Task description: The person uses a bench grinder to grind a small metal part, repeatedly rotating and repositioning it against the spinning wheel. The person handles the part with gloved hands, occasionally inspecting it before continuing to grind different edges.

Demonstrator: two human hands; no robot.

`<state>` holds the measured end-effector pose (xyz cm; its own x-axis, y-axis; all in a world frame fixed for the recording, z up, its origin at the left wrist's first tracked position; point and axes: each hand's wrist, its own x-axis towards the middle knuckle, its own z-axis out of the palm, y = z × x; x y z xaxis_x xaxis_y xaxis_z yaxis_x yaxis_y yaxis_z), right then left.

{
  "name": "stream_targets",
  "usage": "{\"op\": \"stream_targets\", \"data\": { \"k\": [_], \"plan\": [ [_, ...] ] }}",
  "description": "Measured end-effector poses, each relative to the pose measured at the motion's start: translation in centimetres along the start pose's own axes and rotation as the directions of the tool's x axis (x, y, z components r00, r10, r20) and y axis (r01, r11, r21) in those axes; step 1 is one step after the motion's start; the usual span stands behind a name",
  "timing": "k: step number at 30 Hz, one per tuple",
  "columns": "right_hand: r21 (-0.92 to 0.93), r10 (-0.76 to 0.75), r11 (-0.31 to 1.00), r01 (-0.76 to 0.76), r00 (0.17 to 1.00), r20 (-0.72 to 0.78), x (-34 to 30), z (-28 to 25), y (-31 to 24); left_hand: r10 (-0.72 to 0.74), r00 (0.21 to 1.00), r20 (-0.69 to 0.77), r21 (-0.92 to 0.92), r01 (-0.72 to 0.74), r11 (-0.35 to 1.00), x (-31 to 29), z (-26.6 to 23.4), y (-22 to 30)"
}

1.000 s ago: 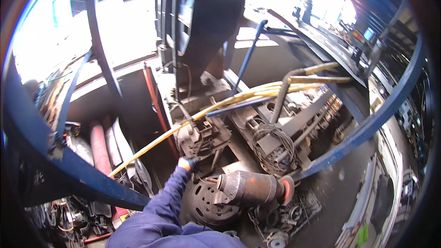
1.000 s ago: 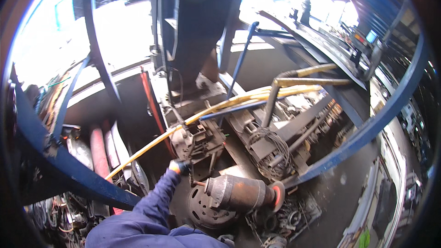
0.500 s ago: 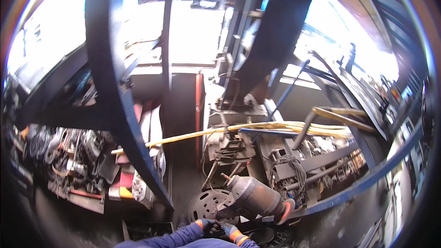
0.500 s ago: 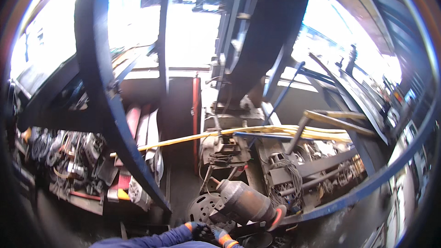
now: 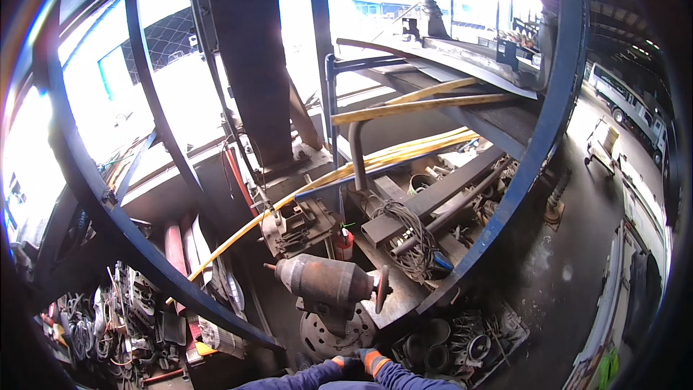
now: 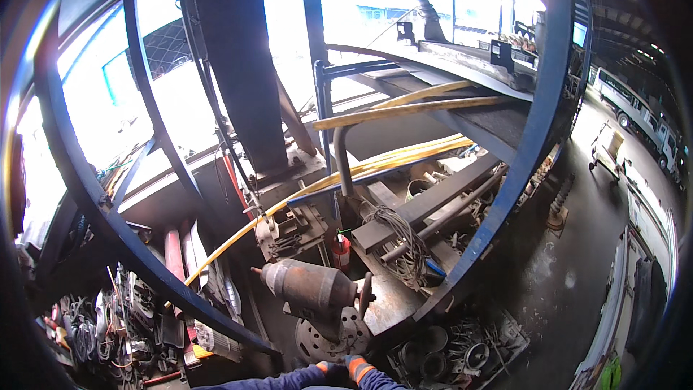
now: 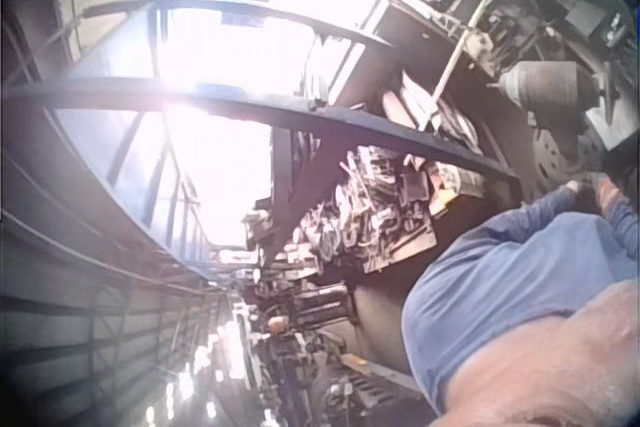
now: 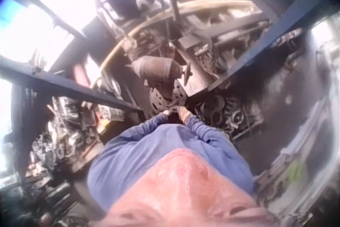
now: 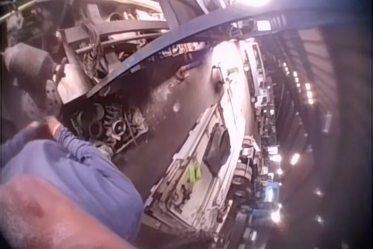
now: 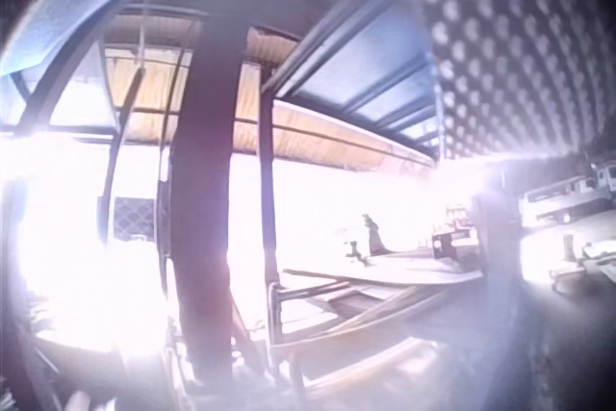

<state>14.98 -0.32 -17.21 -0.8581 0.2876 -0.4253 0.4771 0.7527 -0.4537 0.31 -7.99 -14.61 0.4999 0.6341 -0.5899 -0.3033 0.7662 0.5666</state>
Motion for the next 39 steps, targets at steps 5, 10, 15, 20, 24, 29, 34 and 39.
{"op": "stream_targets", "data": {
  "k": [5,10,15,20,24,29,34,39],
  "plan": [
    [0.653,0.711,0.535,-0.536,0.703,-0.006,2.2,12.7,15.0,0.045,0.999,0.017,0.239,-0.048,0.97,3.5,4.1,4.6],
    [-0.172,0.327,0.895,-0.412,0.867,-0.377,-7.9,7.0,15.9,0.113,0.994,-0.009,0.297,-0.105,0.949,3.7,4.2,3.6],
    [0.662,0.759,0.568,-0.488,0.621,-0.193,-12.6,-4.5,7.1,0.153,0.988,0.037,0.33,-0.157,0.931,3.2,4.4,3.6],
    [0.676,0.7,0.632,-0.378,0.653,-0.29,-11.3,-6.0,4.0,0.316,0.935,0.16,0.325,-0.352,0.878,2.1,4.1,3.4],
    [0.86,0.678,0.484,-0.163,0.691,-0.25,-8.9,-3.2,4.5,0.011,1.0,-0.008,0.199,-0.009,0.98,2.4,2.8,3.7],
    [0.851,0.72,0.475,-0.224,0.654,-0.23,-12.2,-7.2,-2.0,0.006,0.999,0.04,0.335,-0.019,0.942,0.0,2.7,5.2],
    [0.938,0.78,0.094,-0.334,0.61,0.139,-12.6,-10.5,-5.8,-0.066,0.994,0.092,0.126,0.054,0.991,-2.8,3.9,4.6],
    [0.866,0.71,0.38,-0.326,0.703,-0.047,-11.5,-10.1,-5.1,0.26,0.948,0.183,0.299,-0.305,0.904,-2.6,3.7,4.7]
  ]
}}
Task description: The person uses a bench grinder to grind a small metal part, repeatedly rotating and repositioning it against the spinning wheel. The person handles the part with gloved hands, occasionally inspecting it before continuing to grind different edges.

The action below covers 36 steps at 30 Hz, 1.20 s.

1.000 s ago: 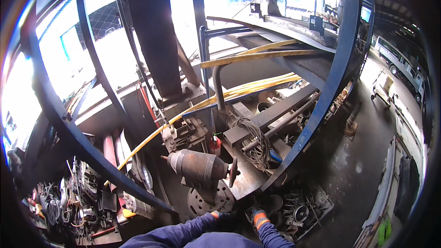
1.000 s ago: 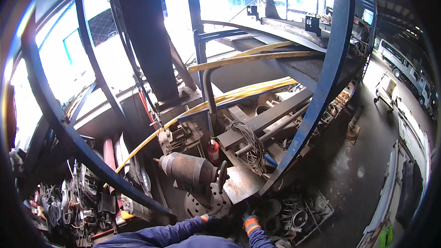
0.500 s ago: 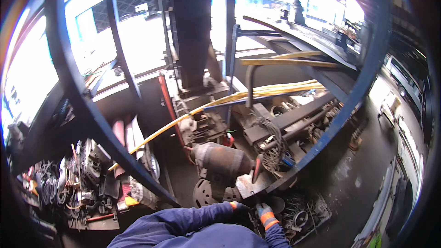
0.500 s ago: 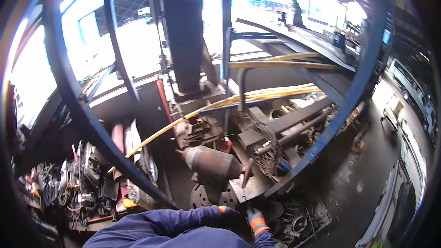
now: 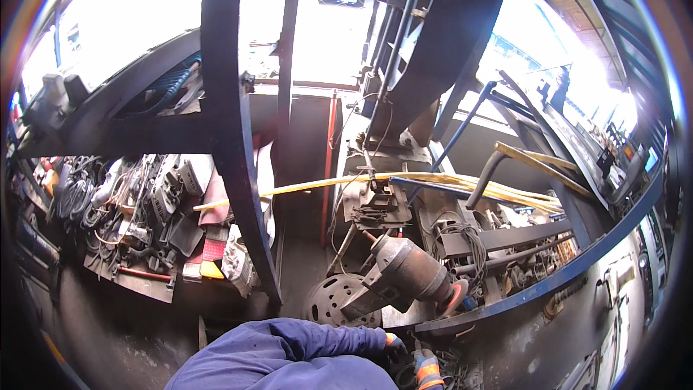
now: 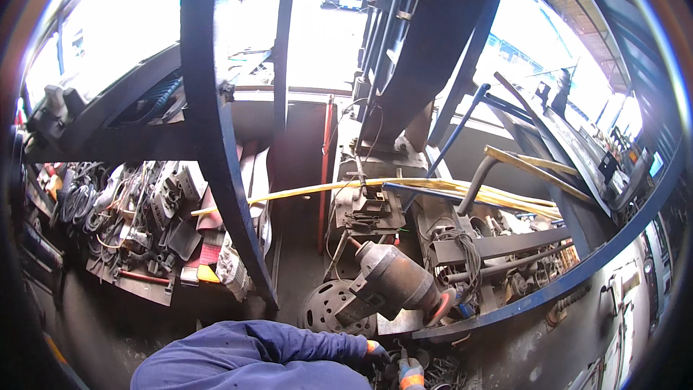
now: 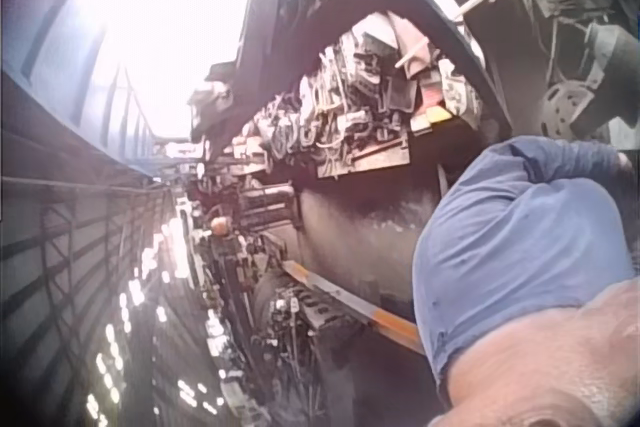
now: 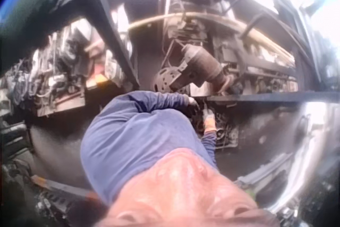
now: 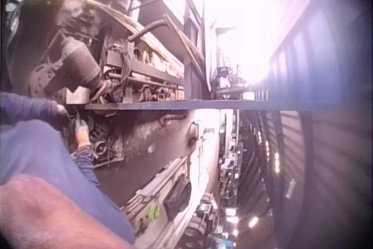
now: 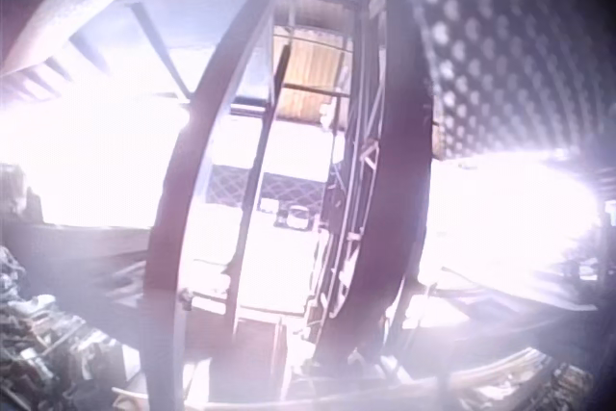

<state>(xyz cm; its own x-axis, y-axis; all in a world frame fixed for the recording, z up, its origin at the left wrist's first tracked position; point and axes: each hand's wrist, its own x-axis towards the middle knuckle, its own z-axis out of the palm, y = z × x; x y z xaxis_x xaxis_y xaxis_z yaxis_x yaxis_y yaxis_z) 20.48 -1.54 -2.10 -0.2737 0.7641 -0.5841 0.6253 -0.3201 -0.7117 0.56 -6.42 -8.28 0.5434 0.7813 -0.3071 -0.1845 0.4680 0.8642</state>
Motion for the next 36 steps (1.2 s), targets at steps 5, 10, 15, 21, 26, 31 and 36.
{"op": "stream_targets", "data": {
  "k": [5,10,15,21,26,31,36],
  "plan": [
    [-0.358,-0.332,0.876,0.323,0.942,0.039,1.2,-0.5,-1.6,0.051,0.999,-0.007,0.201,-0.049,0.978,1.8,-0.9,1.4],
    [-0.458,-0.531,0.677,0.576,0.814,0.238,2.6,-2.4,-1.3,0.264,0.957,0.121,0.76,-0.26,0.596,3.6,-0.1,3.5],
    [-0.516,-0.262,0.808,0.286,0.958,0.121,2.5,-5.2,-4.2,0.443,0.889,0.113,0.646,-0.405,0.647,2.8,4.3,5.4],
    [-0.655,-0.272,0.679,0.332,0.942,0.196,2.0,-9.2,-7.3,0.265,0.947,-0.179,0.677,-0.077,0.732,4.2,8.5,9.4],
    [-0.663,-0.304,0.641,0.386,0.921,0.242,1.9,-10.7,-10.5,0.323,0.912,-0.252,0.703,-0.057,0.709,5.9,8.1,10.0],
    [-0.651,-0.36,0.656,0.382,0.917,0.174,3.1,-10.4,-10.5,0.535,0.816,-0.217,0.669,-0.275,0.691,7.8,6.2,8.1],
    [-0.616,-0.425,0.68,0.397,0.898,0.11,2.6,-9.3,-9.4,0.48,0.854,-0.202,-0.111,-0.507,0.855,7.9,5.0,5.9]
  ]
}}
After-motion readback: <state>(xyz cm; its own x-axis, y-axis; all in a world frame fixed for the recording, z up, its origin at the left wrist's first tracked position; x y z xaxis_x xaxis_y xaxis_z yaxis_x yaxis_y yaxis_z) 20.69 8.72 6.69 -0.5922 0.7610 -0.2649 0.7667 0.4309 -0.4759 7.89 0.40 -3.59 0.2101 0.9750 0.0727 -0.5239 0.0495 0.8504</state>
